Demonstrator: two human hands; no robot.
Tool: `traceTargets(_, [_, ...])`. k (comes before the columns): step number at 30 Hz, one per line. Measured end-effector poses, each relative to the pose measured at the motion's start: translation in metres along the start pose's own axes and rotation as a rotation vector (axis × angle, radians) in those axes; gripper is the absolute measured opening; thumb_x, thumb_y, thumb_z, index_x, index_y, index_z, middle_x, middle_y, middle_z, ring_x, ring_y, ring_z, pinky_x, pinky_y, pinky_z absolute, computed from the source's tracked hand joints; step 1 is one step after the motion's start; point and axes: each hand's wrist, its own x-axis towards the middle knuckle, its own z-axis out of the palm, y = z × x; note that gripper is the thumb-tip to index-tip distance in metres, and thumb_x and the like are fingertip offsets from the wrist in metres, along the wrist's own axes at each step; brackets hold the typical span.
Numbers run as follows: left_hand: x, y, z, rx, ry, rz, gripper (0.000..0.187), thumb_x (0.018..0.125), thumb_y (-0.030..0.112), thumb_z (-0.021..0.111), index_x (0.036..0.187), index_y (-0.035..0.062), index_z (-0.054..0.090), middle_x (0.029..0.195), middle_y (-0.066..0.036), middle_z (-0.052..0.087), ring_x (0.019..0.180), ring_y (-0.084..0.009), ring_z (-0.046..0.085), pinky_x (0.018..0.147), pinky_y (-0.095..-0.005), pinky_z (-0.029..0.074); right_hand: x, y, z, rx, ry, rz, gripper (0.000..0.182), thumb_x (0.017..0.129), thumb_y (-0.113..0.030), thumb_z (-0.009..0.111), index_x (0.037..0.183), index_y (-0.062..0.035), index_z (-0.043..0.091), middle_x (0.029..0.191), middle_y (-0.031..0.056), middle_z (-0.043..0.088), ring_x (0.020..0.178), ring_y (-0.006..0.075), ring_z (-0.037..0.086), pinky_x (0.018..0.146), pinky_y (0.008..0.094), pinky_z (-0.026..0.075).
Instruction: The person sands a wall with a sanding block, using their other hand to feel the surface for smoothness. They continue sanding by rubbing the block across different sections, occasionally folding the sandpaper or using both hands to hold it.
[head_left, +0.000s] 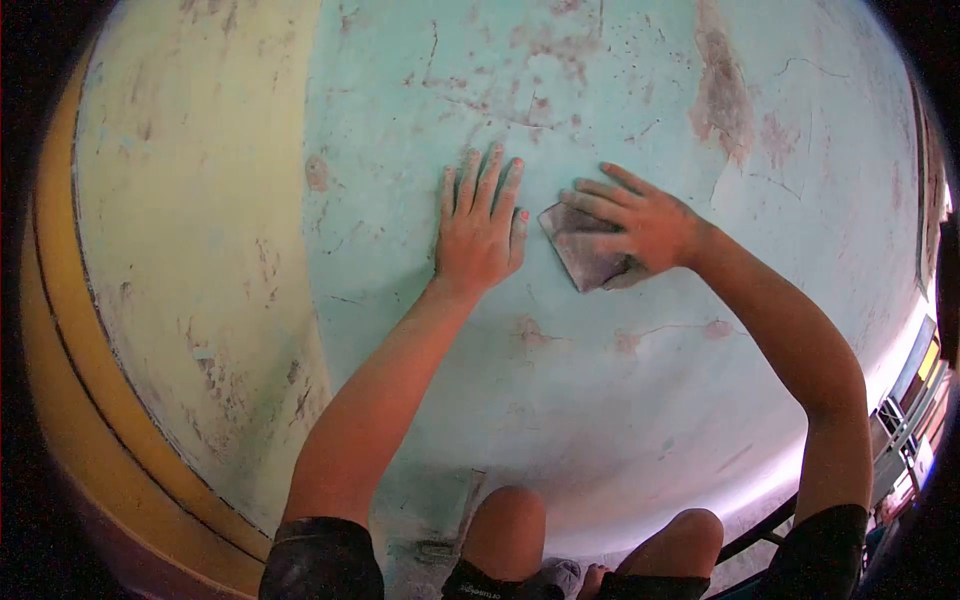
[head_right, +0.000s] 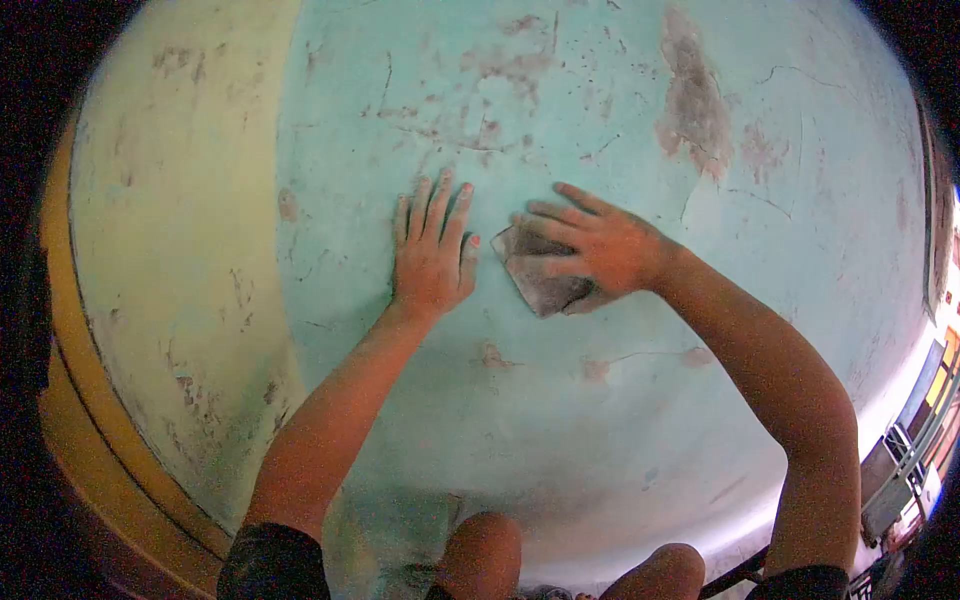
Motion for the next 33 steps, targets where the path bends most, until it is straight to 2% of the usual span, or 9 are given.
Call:
traceTargets(2, [-0.002,0.002,-0.001,-0.020,0.004,-0.007,0.059,0.093,0.026,0.052,0.148,0.0075,0.039,0.156,-0.018,0.031,0.143,-0.0399,0.029,0.115,-0.0604,0.019,0.004,0.004,-0.002,0.079,-0.020,0.034,0.081,0.067,-0.046,0.081,0.138,-0.0203,0.048,0.146,0.0164,0.042,0.137,0.0379,0.038,0.118,0.0564,0.025])
traceTargets(4, [0.000,0.002,-0.001,0.006,0.002,-0.013,0.060,0.093,0.028,0.053,0.147,0.0076,0.040,0.156,-0.017,0.031,0.143,-0.0396,0.030,0.115,-0.0604,0.020,0.004,0.007,-0.001,0.070,0.346,0.409,0.090,0.066,-0.049,0.081,0.144,-0.0220,0.044,0.149,0.0151,0.039,0.138,0.0373,0.037,0.118,0.0537,0.027])
traceTargets(5, [-0.001,0.002,-0.001,0.001,-0.005,-0.020,0.060,0.093,0.028,0.053,0.147,0.0076,0.040,0.156,-0.017,0.031,0.143,-0.0396,0.030,0.115,-0.0604,0.020,0.003,0.004,0.001,0.077,0.338,0.410,0.090,0.066,-0.049,0.081,0.144,-0.0220,0.044,0.149,0.0151,0.039,0.138,0.0373,0.037,0.118,0.0537,0.027])
traceTargets(7, [0.000,0.002,-0.001,0.010,0.005,-0.010,0.060,0.093,0.030,0.052,0.147,0.0077,0.040,0.156,-0.017,0.032,0.142,-0.0394,0.030,0.115,-0.0606,0.020,0.004,0.004,0.002,-0.112,0.247,0.403,0.097,0.065,-0.051,0.081,0.148,-0.0229,0.039,0.152,0.0152,0.035,0.139,0.0377,0.035,0.117,0.0531,0.028])
traceTargets(11, [0.000,0.002,-0.001,0.001,0.002,-0.008,0.060,0.093,0.030,0.053,0.147,0.0083,0.040,0.156,-0.017,0.031,0.143,-0.0384,0.029,0.116,-0.0601,0.019,0.002,0.005,0.005,-0.084,0.261,0.395,0.095,0.067,-0.051,0.080,0.148,-0.0228,0.039,0.154,0.0150,0.033,0.140,0.0371,0.033,0.118,0.0529,0.027])
traceTargets(20, [0.001,0.002,0.002,0.015,-0.001,-0.017,0.059,0.093,0.027,0.053,0.148,0.0105,0.039,0.157,-0.014,0.031,0.144,-0.0378,0.028,0.116,-0.0590,0.018,0.000,0.007,0.005,-0.104,0.274,0.406,0.094,0.067,-0.053,0.079,0.147,-0.0227,0.040,0.150,0.0137,0.038,0.137,0.0358,0.037,0.117,0.0512,0.030])
traceTargets(27, [0.005,0.002,0.002,0.047,0.028,0.024,0.056,0.092,0.025,0.053,0.145,0.0090,0.043,0.154,-0.016,0.036,0.142,-0.0408,0.031,0.115,-0.0586,0.020,-0.005,0.006,0.013,-0.101,0.358,0.399,0.091,0.068,-0.053,0.078,0.145,-0.0222,0.042,0.147,0.0133,0.042,0.135,0.0344,0.040,0.115,0.0505,0.031])
traceTargets(29, [0.000,0.003,0.000,0.080,0.052,-0.018,0.056,0.093,0.026,0.053,0.145,0.0085,0.043,0.154,-0.017,0.036,0.141,-0.0415,0.031,0.115,-0.0582,0.021,-0.004,0.009,0.014,-0.095,0.401,0.385,0.088,0.066,-0.048,0.080,0.142,-0.0196,0.046,0.147,0.0130,0.042,0.135,0.0359,0.040,0.116,0.0503,0.031])
traceTargets(33, [0.004,0.003,0.001,0.096,0.047,0.007,0.055,0.091,0.025,0.056,0.143,0.0088,0.043,0.154,-0.014,0.036,0.141,-0.0401,0.032,0.114,-0.0587,0.022,-0.008,0.009,0.016,-0.046,0.467,0.356,0.089,0.065,-0.047,0.081,0.142,-0.0196,0.046,0.145,0.0124,0.044,0.134,0.0355,0.041,0.115,0.0498,0.032])
